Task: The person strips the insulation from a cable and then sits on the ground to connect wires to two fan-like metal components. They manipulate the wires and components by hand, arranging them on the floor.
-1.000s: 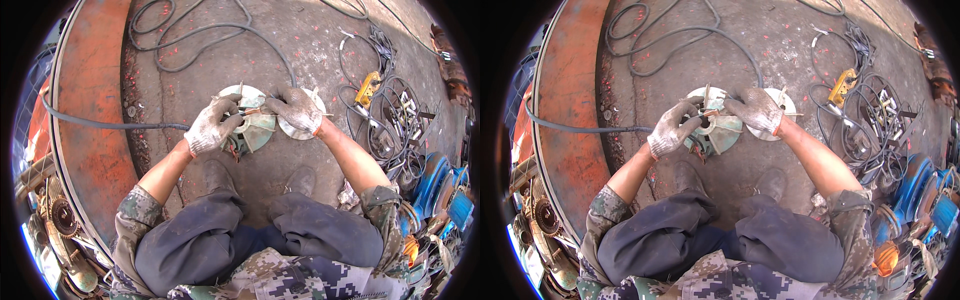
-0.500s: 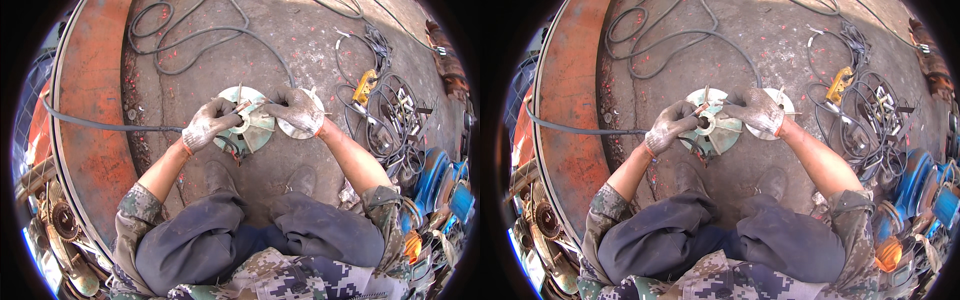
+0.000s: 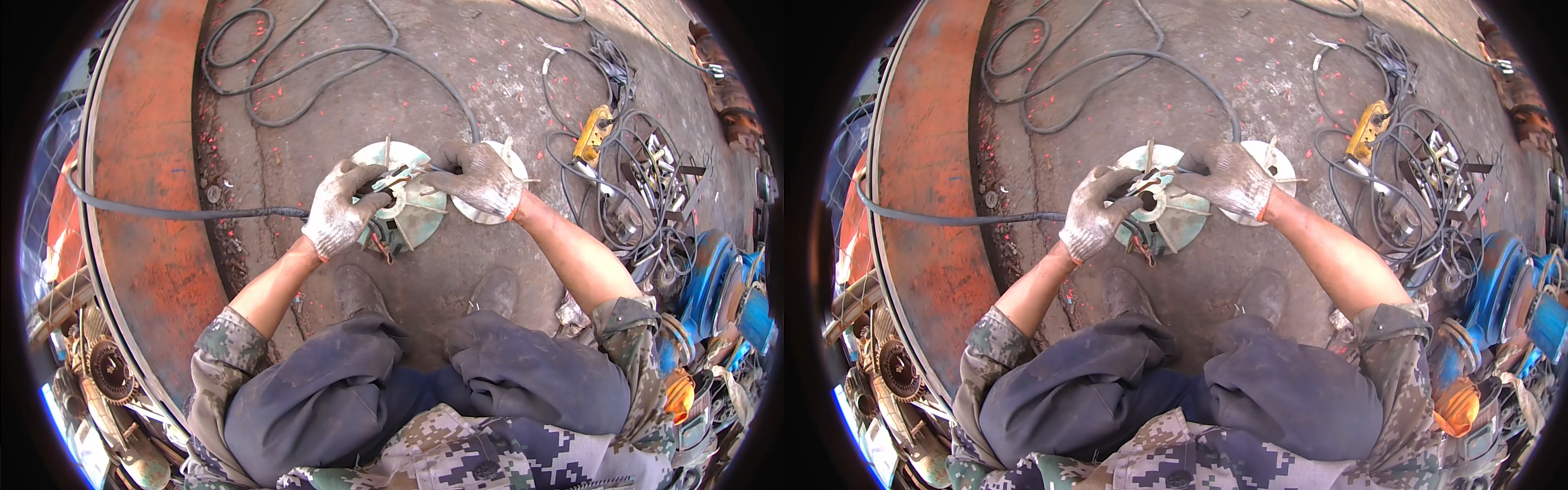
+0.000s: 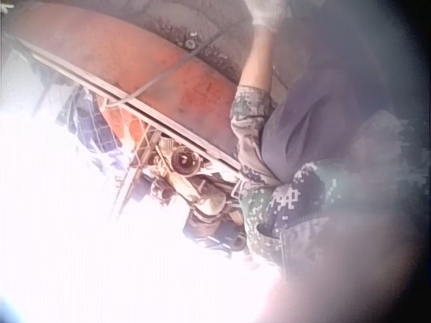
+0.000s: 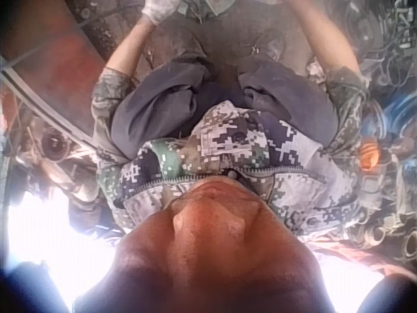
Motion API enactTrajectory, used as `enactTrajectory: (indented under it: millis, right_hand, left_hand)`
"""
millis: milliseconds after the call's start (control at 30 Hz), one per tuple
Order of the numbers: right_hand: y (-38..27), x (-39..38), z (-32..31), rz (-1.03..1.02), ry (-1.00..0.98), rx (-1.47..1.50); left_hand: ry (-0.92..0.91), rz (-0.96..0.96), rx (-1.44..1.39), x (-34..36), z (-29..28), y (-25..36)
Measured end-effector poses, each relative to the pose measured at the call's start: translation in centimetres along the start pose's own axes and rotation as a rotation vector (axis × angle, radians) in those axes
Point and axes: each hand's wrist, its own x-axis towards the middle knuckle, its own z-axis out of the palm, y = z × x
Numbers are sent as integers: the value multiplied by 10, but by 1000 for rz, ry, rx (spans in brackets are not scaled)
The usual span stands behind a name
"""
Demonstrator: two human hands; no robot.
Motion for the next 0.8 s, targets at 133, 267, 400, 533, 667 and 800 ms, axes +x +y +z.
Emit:
enactTrajectory:
  millis: [133,267,400,533,667,800]
  right_hand:
    - [5,2,3,-38,14,10]
    - [11,3,7,-38,28,15]
    - [9,3,6,-52,24,-11]
    - [15,6,8,-63,26,-41]
    - [13,6,10,-66,31,-61]
    - [18,8,14,-74,78,-70]
  left_hand:
    - [24,-20,7,-1,5,0]
    - [37,-4,-1,2,9,2]
    - [42,4,57,1,9,6]
    - [34,-3,33,1,10,8]
    - [66,94,51,0,12,-2]
    - [55,93,128,4,11,-7]
